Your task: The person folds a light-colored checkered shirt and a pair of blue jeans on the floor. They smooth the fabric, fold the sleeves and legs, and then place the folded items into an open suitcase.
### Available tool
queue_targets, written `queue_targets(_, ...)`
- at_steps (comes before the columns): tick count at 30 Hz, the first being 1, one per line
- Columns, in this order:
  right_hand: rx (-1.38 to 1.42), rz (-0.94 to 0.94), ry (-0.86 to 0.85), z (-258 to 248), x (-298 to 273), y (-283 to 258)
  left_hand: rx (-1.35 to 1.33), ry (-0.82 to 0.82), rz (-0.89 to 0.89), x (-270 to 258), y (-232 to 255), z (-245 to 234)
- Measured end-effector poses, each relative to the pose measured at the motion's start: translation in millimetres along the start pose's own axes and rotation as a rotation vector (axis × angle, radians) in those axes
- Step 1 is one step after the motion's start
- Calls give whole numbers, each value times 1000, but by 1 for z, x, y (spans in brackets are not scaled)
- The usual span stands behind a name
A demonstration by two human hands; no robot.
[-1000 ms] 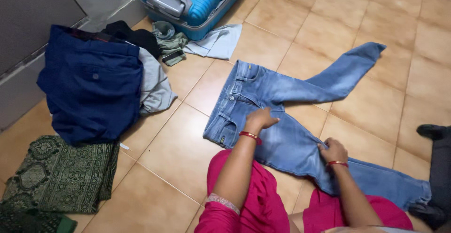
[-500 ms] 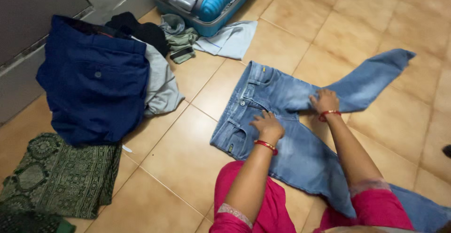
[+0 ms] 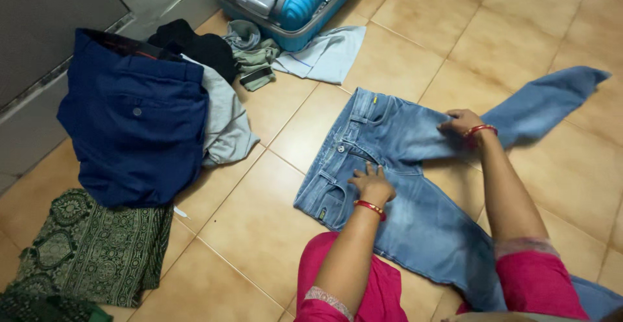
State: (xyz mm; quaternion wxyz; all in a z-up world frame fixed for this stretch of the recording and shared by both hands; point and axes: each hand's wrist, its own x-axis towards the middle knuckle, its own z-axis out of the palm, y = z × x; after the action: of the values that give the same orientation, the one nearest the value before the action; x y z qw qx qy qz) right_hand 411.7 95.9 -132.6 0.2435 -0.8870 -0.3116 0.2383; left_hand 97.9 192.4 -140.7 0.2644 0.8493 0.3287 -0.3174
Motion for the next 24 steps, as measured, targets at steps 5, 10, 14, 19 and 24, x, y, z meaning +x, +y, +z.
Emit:
queue_targets(5,-90,-581,-130,-4,-112,-39,-20,1,-15,21,-6,12)
queue_targets(10,-332,-713,-456,62,-270,-96,-80,31,-64,36,-7,17)
queue_targets(14,-390,-613,-205,74,-314,-117,-311,54,-84,41,-5,12)
queue_targets(19,-434,-654,74,94,-329,-108,-879,174,-187,44,-33,0)
queue_targets(24,-304,-521,234,139,-311,-103,-1674,383,-407,48,-67,-4)
